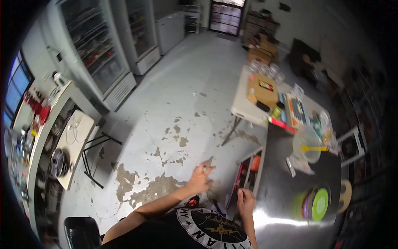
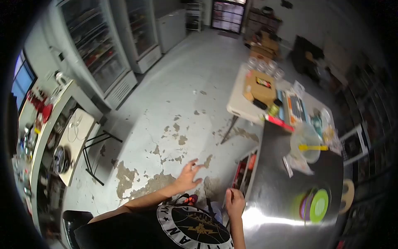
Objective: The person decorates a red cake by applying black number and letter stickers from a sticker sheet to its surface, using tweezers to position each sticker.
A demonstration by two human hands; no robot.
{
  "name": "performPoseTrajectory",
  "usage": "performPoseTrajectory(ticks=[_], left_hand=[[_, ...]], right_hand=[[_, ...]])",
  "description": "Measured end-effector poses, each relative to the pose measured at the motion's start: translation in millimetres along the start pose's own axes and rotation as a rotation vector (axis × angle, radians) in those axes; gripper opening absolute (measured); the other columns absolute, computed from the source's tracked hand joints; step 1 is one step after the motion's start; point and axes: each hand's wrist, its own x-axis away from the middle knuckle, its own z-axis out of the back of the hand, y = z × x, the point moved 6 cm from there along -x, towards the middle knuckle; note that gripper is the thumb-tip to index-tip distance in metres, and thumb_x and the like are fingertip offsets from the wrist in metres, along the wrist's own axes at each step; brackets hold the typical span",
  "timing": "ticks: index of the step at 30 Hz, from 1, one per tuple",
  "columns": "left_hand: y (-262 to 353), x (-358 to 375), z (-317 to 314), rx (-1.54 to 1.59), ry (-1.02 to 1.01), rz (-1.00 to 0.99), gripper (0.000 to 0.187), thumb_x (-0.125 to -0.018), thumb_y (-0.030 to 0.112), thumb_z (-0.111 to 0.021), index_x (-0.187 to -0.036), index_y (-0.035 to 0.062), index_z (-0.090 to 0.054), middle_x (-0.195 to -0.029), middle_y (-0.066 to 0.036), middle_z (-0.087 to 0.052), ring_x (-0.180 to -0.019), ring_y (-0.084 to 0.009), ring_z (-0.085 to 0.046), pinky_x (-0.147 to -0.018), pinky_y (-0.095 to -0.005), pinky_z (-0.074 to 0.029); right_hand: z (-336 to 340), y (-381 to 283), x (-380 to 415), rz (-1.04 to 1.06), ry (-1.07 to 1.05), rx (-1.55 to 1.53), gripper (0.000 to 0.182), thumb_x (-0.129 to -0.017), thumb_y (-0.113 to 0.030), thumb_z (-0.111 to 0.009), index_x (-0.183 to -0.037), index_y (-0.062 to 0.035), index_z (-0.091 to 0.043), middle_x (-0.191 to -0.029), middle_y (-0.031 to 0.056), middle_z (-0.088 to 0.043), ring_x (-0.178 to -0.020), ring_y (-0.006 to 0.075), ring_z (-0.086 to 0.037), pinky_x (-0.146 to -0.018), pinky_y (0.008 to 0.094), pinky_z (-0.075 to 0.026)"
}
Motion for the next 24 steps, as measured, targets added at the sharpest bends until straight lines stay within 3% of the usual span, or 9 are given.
performPoseTrajectory(ticks=[2,3,5,11,15,16,19,21,24], left_hand=[[35.8,9.8,-30.8,0.107,-0.067,-0.034,0.060,-0.072,0.025,-0.063,-0.125,0.0143,-0.038,-0.128,-0.021,-0.027,-0.117,-0.0362,-0.035,-0.100,-0.0537,-0.024],[-23.0,-64.3,39.5,-0.005,0.013,-0.095,0.060,-0.072,0.025,-0.063,-0.125,0.0143,-0.038,-0.128,-0.021,-0.027,-0.117,-0.0362,-0.035,-0.100,-0.0537,-0.024],[-25.6,-63.2,28.5,-0.074,-0.045,-0.033,0.056,-0.070,0.021,-0.066,-0.121,0.0139,-0.043,-0.127,-0.021,-0.027,-0.106,-0.0366,-0.042,-0.092,-0.0414,-0.037],[-49.1,-133.5,52.1,-0.049,-0.058,0.123,0.054,-0.072,0.022,-0.065,-0.122,0.0166,-0.042,-0.128,-0.022,-0.026,-0.107,-0.0384,-0.043,-0.091,-0.0411,-0.039],[-70.8,-200.3,67.9,-0.012,0.073,0.134,0.055,-0.072,0.020,-0.065,-0.121,0.0150,-0.042,-0.127,-0.023,-0.028,-0.104,-0.0372,-0.048,-0.092,-0.0436,-0.037],[-77.3,-217.2,69.5,-0.058,0.126,0.180,0.056,-0.071,0.016,-0.066,-0.121,0.0152,-0.043,-0.126,-0.024,-0.030,-0.103,-0.0371,-0.048,-0.089,-0.0390,-0.041],[-97.7,-266.9,72.3,-0.177,0.146,0.220,0.055,-0.071,0.018,-0.065,-0.121,0.0162,-0.042,-0.127,-0.023,-0.030,-0.103,-0.0374,-0.048,-0.090,-0.0413,-0.040],[-92.0,-297.0,90.1,-0.129,0.103,0.329,0.053,-0.073,0.020,-0.064,-0.121,0.0160,-0.042,-0.127,-0.022,-0.031,-0.105,-0.0367,-0.047,-0.093,-0.0454,-0.036],[-95.8,-326.6,107.7,-0.264,0.113,0.386,0.052,-0.074,0.022,-0.063,-0.122,0.0178,-0.043,-0.128,-0.019,-0.030,-0.110,-0.0348,-0.045,-0.097,-0.0526,-0.026]], right_hand=[[36.3,24.1,4.0,0.097,0.063,0.051,0.019,-0.076,-0.013,-0.063,-0.093,-0.0030,-0.060,-0.074,0.0126,-0.056,-0.063,0.0232,-0.054,-0.058,0.0336,-0.044],[-26.7,-10.1,-82.6,0.200,0.130,-0.039,0.019,-0.076,-0.013,-0.063,-0.093,-0.0030,-0.060,-0.074,0.0126,-0.056,-0.063,0.0232,-0.054,-0.058,0.0336,-0.044],[-14.2,8.7,-87.2,0.137,0.097,0.087,0.015,-0.074,-0.004,-0.062,-0.089,-0.0030,-0.060,-0.074,0.0125,-0.057,-0.060,0.0243,-0.056,-0.056,0.0314,-0.045],[-42.8,64.5,-170.4,0.079,-0.036,0.010,0.019,-0.071,-0.003,-0.061,-0.090,-0.0015,-0.061,-0.075,0.0126,-0.058,-0.061,0.0240,-0.057,-0.058,0.0331,-0.047],[-83.8,55.4,-271.9,0.244,-0.150,-0.064,0.018,-0.073,-0.007,-0.061,-0.091,-0.0023,-0.061,-0.077,0.0155,-0.060,-0.066,0.0283,-0.058,-0.061,0.0351,-0.048],[-87.5,45.4,-306.9,0.266,-0.138,-0.077,0.018,-0.073,-0.007,-0.061,-0.091,-0.0023,-0.061,-0.077,0.0155,-0.060,-0.066,0.0283,-0.058,-0.061,0.0351,-0.048],[-87.6,8.5,-391.6,0.402,-0.101,-0.134,0.009,-0.077,-0.011,-0.059,-0.082,-0.0028,-0.061,-0.070,0.0133,-0.060,-0.063,0.0293,-0.059,-0.058,0.0352,-0.047],[-93.3,-28.2,-446.9,0.401,-0.276,-0.230,0.017,-0.080,-0.015,-0.058,-0.069,-0.0025,-0.057,-0.057,0.0103,-0.055,-0.052,0.0289,-0.054,-0.052,0.0351,-0.045],[-118.1,-60.7,-514.5,0.479,-0.325,-0.212,0.025,-0.081,-0.015,-0.058,-0.060,-0.0018,-0.051,-0.049,0.0091,-0.048,-0.044,0.0288,-0.047,-0.046,0.0356,-0.040]])
